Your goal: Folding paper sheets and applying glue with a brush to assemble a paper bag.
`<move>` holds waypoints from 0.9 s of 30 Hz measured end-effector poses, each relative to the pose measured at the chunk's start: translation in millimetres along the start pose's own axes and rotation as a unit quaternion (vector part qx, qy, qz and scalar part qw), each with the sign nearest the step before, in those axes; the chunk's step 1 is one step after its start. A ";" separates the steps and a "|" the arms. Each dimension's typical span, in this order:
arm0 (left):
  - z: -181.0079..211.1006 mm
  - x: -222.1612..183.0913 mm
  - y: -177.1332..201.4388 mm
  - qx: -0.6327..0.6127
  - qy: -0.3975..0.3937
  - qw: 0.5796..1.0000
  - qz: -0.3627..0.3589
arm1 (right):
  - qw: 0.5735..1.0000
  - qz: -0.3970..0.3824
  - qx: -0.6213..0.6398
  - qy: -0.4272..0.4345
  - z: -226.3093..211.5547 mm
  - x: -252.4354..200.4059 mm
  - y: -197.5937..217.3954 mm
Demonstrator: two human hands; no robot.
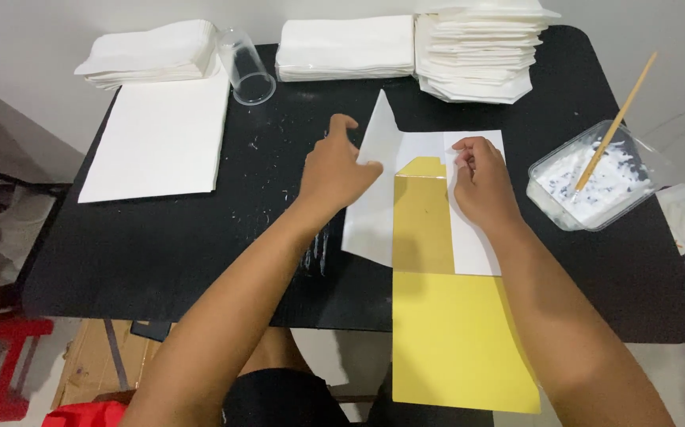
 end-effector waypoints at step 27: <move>-17.8 -112.0 -48.8 -0.103 -0.093 0.990 0.016 | 0.992 0.058 0.104 -0.032 11.4 3.7 6.3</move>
Point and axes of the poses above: each hand's wrist, its own x-axis towards the middle knuckle, its own y-axis out of the back of the hand, z = x × y, the point moved 4 cm from there along x, towards the middle knuckle, and after that the axes turned 4 degrees about y, right-handed, at the moved point
